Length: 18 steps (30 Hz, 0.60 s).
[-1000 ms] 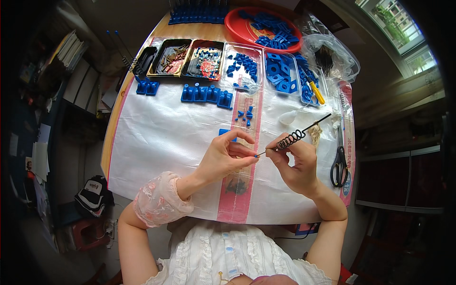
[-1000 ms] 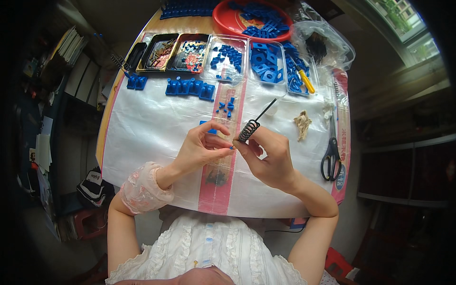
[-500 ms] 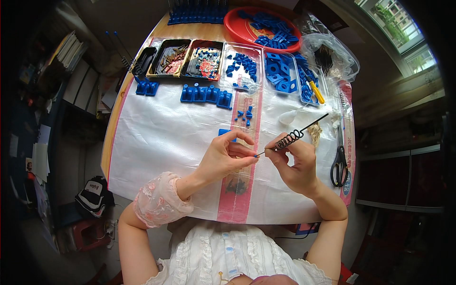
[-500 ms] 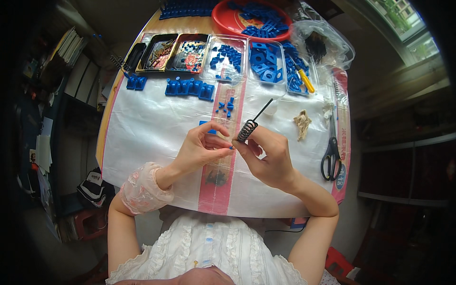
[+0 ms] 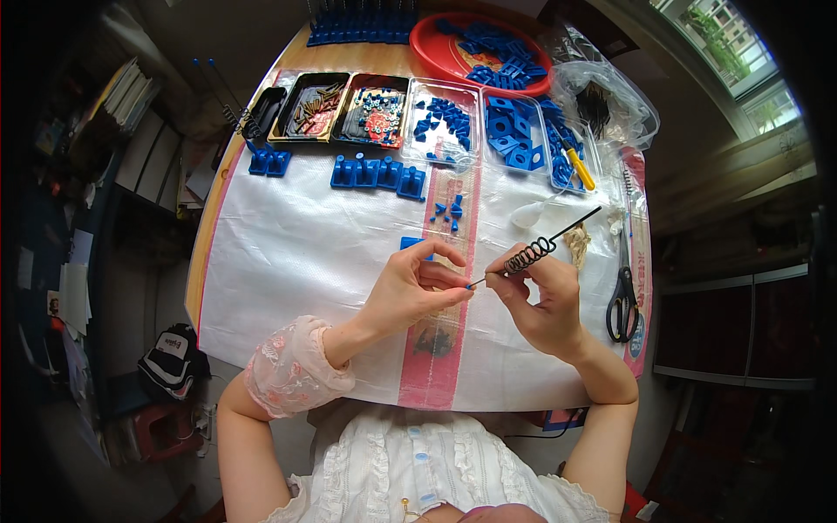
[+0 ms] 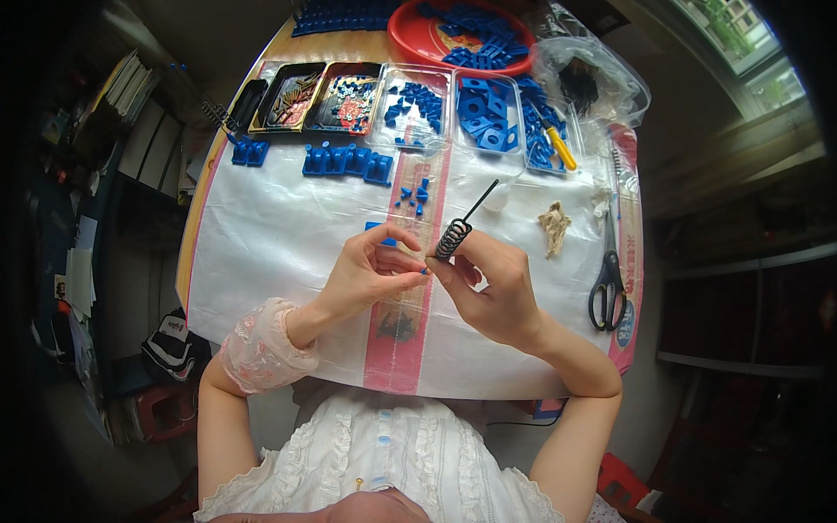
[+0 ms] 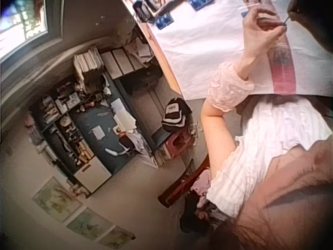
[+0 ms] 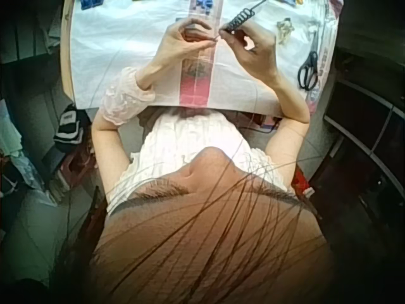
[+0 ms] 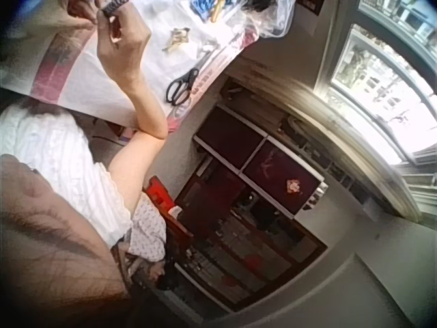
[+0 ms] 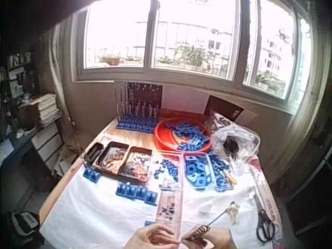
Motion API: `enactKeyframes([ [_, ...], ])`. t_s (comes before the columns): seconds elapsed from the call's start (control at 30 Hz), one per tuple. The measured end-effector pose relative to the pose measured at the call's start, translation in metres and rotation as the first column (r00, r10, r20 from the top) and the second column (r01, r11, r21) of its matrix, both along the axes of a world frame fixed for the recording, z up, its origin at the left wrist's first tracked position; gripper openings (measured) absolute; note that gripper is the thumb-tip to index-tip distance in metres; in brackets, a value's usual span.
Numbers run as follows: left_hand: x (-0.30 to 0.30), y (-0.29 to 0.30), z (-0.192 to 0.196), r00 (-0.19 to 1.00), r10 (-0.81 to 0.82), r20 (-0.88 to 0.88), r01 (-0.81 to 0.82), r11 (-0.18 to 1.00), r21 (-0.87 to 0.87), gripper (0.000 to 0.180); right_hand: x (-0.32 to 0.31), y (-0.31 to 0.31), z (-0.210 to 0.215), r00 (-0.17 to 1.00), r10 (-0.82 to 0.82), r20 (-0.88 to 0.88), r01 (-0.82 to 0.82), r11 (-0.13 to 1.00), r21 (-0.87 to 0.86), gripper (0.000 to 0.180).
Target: Assembling small blue plastic parts onto metal wires and springs at a workstation.
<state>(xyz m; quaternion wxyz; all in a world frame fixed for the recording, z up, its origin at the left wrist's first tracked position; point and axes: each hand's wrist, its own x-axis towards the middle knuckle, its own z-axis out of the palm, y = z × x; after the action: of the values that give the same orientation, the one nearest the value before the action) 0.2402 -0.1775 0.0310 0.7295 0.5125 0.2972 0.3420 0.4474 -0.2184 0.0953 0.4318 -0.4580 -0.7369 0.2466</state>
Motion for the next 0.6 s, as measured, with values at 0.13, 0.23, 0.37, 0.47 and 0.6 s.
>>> enactKeyframes([
  [0.13, 0.0003, -0.0003, -0.0019, 1.0, 0.004, -0.003, -0.004, 1.0, 0.01, 0.033, 0.0019, 0.0002, -0.001, 1.0, 0.0, 0.005, 0.0, 1.0, 0.007, 0.012],
  [0.23, 0.0008, -0.0004, -0.0014, 1.0, 0.006, -0.005, -0.006, 1.0, 0.017, 0.033, 0.0016, 0.0001, -0.0003, 1.0, -0.002, 0.007, 0.002, 1.0, 0.01, 0.012],
  [0.37, 0.0004, -0.0006, -0.0007, 1.0, 0.001, -0.013, -0.001, 1.0, 0.01, 0.033, 0.0018, -0.0003, -0.0008, 1.0, 0.003, 0.013, -0.003, 1.0, 0.01, 0.012],
  [0.47, 0.0003, -0.0003, -0.0008, 1.0, 0.001, -0.013, -0.001, 1.0, 0.008, 0.033, 0.0011, -0.0003, 0.0003, 1.0, 0.005, 0.01, -0.005, 1.0, 0.003, 0.012],
  [0.6, 0.0004, -0.0002, -0.0023, 1.0, 0.003, -0.01, -0.002, 1.0, 0.016, 0.032, 0.0004, 0.0001, 0.0006, 1.0, 0.009, 0.004, -0.009, 1.0, 0.002, 0.012],
])
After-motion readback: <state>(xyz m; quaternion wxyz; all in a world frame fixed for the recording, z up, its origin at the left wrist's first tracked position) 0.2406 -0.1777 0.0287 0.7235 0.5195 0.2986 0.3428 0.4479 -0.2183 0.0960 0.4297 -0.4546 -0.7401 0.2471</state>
